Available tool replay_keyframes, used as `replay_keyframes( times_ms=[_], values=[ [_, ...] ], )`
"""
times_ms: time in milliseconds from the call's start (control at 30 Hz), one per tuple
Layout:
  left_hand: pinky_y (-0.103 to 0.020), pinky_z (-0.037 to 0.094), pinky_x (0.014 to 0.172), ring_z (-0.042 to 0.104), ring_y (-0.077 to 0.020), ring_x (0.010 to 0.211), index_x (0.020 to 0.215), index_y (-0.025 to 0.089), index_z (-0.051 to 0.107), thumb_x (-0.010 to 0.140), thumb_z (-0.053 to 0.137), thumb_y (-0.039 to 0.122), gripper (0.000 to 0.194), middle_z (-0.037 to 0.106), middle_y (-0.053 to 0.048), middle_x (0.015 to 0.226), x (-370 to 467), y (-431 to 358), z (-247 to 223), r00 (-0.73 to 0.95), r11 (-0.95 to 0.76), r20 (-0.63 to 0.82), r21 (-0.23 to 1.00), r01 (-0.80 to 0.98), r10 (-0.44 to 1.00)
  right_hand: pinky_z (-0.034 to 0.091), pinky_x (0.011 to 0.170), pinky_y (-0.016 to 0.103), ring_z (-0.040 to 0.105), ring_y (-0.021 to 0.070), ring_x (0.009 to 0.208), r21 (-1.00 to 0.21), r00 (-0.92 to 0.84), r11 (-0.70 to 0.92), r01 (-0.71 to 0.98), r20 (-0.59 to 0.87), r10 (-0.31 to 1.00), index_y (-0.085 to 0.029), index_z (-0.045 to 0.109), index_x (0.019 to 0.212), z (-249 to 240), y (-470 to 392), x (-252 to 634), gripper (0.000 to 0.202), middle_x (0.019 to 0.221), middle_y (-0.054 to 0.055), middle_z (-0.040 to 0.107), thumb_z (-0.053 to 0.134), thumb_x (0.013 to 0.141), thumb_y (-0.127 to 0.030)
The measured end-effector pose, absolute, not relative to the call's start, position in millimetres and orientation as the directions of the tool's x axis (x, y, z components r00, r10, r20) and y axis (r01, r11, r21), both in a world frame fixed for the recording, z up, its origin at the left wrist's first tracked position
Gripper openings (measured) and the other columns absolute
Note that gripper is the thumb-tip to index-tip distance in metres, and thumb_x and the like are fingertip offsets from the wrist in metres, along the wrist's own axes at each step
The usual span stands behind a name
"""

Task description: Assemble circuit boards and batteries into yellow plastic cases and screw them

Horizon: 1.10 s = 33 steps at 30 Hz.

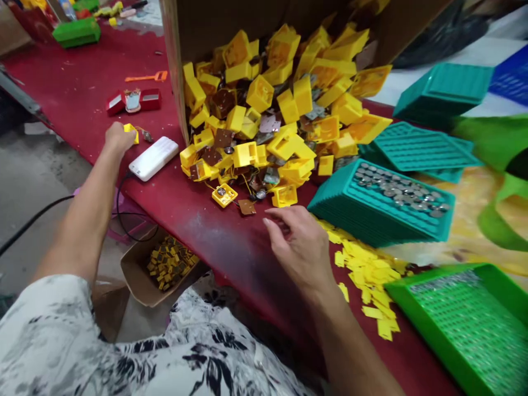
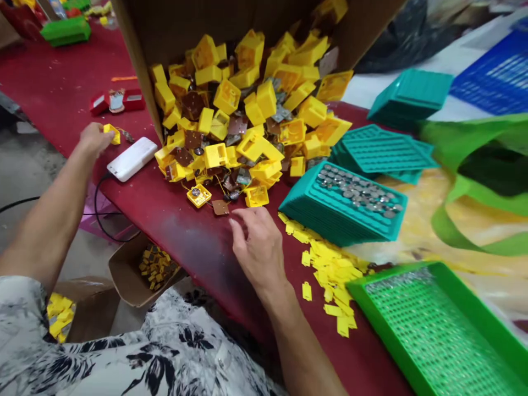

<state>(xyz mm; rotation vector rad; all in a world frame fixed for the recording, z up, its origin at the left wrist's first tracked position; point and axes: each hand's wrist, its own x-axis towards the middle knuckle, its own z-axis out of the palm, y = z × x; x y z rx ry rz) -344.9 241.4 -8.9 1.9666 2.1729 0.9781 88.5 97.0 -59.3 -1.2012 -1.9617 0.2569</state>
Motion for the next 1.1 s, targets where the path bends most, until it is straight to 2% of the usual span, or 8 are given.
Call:
replay_keyframes(
  times_ms=[100, 167, 333, 433, 567, 800, 967, 1100],
  values=[
    [-0.036, 0.041, 0.095, 0.064, -0.0154, 0.107, 0.059, 0.022, 0.047, 0.075, 0.068, 0.041, 0.032, 0.071, 0.002, 0.067, -340, 227, 8, -0.357, 0.2, 0.307, 0.442, 0.875, 0.882, 0.052, 0.077, 0.036, 0.062, 0.0217, 0.083, -0.519, -0.221, 0.496, 0.697, 0.502, 0.836, -0.016, 0.07, 0.093, -68, 114, 87, 0.016, 0.087, 0.009, 0.066, 0.056, 0.09, -0.02],
    [-0.038, 0.043, 0.093, 0.066, -0.0191, 0.108, 0.066, 0.021, 0.059, 0.077, 0.064, 0.036, 0.02, 0.075, -0.001, 0.075, -316, 204, 19, -0.38, 0.24, 0.296, 0.416, 0.877, 0.876, 0.051, 0.079, 0.038, 0.061, 0.0235, 0.085, -0.504, -0.239, 0.463, 0.729, 0.447, 0.862, -0.016, 0.071, 0.094, -72, 123, 83, 0.017, 0.09, 0.01, 0.065, 0.055, 0.089, -0.02],
    [-0.036, 0.053, 0.081, 0.069, -0.0186, 0.081, 0.088, 0.017, 0.075, 0.085, 0.062, 0.026, 0.016, 0.077, -0.002, 0.082, -208, 121, 9, -0.143, 0.099, 0.082, 0.395, 0.913, 0.986, 0.046, 0.091, 0.041, 0.055, 0.0285, 0.101, -0.395, -0.381, 0.521, 0.757, 0.381, 0.842, -0.013, 0.065, 0.119, -73, 135, 51, 0.033, 0.112, 0.016, 0.064, 0.061, 0.092, -0.031],
    [-0.034, 0.055, 0.081, 0.07, -0.0204, 0.085, 0.105, 0.014, 0.075, 0.083, 0.069, 0.027, 0.026, 0.077, -0.009, 0.101, -162, 94, -20, -0.026, 0.026, -0.006, 0.4, 0.916, 1.0, 0.042, 0.092, 0.045, 0.051, 0.0335, 0.105, -0.312, -0.403, 0.489, 0.814, 0.303, 0.864, -0.01, 0.057, 0.128, -68, 136, 27, 0.056, 0.118, 0.02, 0.062, 0.067, 0.088, -0.047],
    [-0.035, 0.056, 0.088, 0.07, -0.0215, 0.092, 0.113, 0.01, 0.073, 0.086, 0.065, 0.023, 0.03, 0.073, -0.014, 0.111, -144, 88, -42, -0.088, 0.055, 0.051, 0.462, 0.885, 0.995, 0.04, 0.089, 0.045, 0.049, 0.0363, 0.11, -0.279, -0.392, 0.421, 0.863, 0.156, 0.907, -0.01, 0.06, 0.123, -58, 131, 12, 0.04, 0.118, 0.02, 0.063, 0.059, 0.093, -0.037],
    [-0.035, 0.056, 0.09, 0.072, -0.0201, 0.094, 0.108, 0.016, 0.074, 0.086, 0.063, 0.018, 0.025, 0.078, -0.008, 0.104, -144, 81, -34, -0.11, 0.078, 0.012, 0.63, 0.773, 0.994, 0.042, 0.088, 0.045, 0.053, 0.0348, 0.106, -0.344, -0.284, 0.336, 0.876, 0.194, 0.939, -0.012, 0.063, 0.12, -44, 103, 33, 0.035, 0.117, 0.016, 0.065, 0.057, 0.092, -0.033],
    [-0.036, 0.056, 0.088, 0.071, -0.0206, 0.09, 0.108, 0.015, 0.072, 0.086, 0.065, 0.019, 0.023, 0.076, -0.009, 0.104, -141, 85, -39, -0.141, 0.082, 0.052, 0.597, 0.798, 0.989, 0.044, 0.086, 0.044, 0.055, 0.0352, 0.104, -0.333, -0.247, 0.279, 0.901, 0.136, 0.959, -0.012, 0.064, 0.118, -39, 95, 42, 0.035, 0.117, 0.017, 0.066, 0.059, 0.091, -0.034],
    [-0.039, 0.055, 0.091, 0.067, -0.0239, 0.096, 0.119, 0.013, 0.066, 0.081, 0.076, 0.026, 0.041, 0.068, -0.013, 0.115, -132, 96, -54, -0.175, 0.046, 0.218, 0.496, 0.867, 0.96, 0.044, 0.086, 0.045, 0.055, 0.0352, 0.103, -0.322, -0.251, 0.301, 0.898, 0.187, 0.95, -0.011, 0.064, 0.116, -34, 95, 42, 0.034, 0.115, 0.018, 0.066, 0.058, 0.091, -0.033]
  ],
)
